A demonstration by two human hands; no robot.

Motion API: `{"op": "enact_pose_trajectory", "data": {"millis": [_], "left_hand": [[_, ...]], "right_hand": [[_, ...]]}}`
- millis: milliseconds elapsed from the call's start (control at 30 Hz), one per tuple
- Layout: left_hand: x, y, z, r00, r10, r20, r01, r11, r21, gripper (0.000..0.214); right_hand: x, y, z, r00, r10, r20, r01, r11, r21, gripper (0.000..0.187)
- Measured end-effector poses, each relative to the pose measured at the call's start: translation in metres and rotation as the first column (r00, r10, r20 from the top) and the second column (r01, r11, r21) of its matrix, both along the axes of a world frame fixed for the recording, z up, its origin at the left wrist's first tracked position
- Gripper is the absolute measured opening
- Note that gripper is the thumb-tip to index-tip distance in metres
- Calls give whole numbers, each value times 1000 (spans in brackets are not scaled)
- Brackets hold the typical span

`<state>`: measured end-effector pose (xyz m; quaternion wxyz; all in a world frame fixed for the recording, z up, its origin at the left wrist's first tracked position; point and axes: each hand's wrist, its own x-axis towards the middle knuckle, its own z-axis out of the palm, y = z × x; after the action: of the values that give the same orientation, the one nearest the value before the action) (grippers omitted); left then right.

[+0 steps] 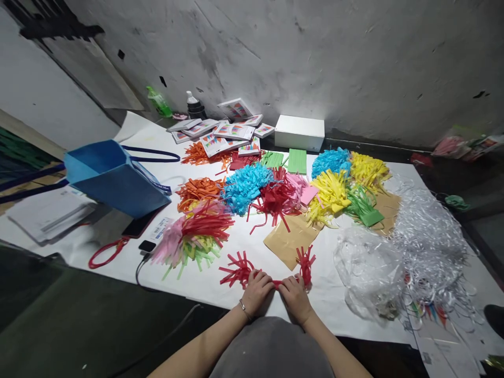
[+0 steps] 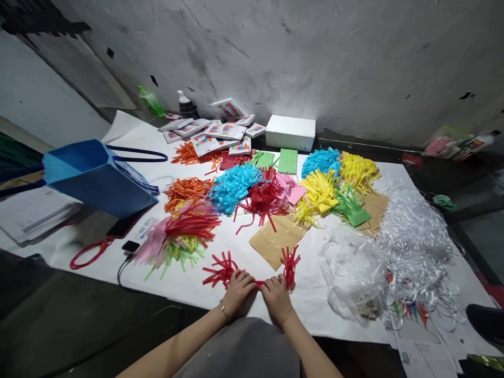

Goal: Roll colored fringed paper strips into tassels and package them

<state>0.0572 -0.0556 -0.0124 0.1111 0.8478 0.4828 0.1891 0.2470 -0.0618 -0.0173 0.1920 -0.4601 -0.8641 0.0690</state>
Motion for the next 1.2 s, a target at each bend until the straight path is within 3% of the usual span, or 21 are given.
{"op": "enact_pose_trajectory", "data": {"millis": [167,367,433,567,667,800,867,1067,1200], "left_hand": [[1,-2,13,991,130,9,-129,990,-48,16],[12,6,29,944,292,-153,-304,950,-63,13],[10,7,26,958,247,-149,-256,966,-42,10],[2,8,13,993,24,-114,-23,1000,10,9],[0,11,7,991,-31,-127,36,999,31,9],[2,16,8,997,-38,-69,37,999,-11,10],[2,16,8,998,-43,-44,41,999,-26,9],[3,8,3,997,61,-43,-63,997,-37,12],[10,4,9,989,148,-19,-149,988,-48,12]], "right_hand": [[0,0,4,993,-121,8,121,992,-39,11],[-5,11,10,958,-284,47,286,957,-40,14],[-5,13,11,955,-293,54,295,955,-41,11],[-5,12,14,951,-305,52,307,950,-48,9],[-7,8,14,965,-260,36,261,964,-49,5],[-13,8,8,998,-60,8,60,998,-17,5],[-15,9,3,1000,-28,8,28,1000,-10,9],[-8,8,-5,997,-68,37,69,997,-24,12],[-1,3,-5,984,-151,91,157,986,-51,12]]}}
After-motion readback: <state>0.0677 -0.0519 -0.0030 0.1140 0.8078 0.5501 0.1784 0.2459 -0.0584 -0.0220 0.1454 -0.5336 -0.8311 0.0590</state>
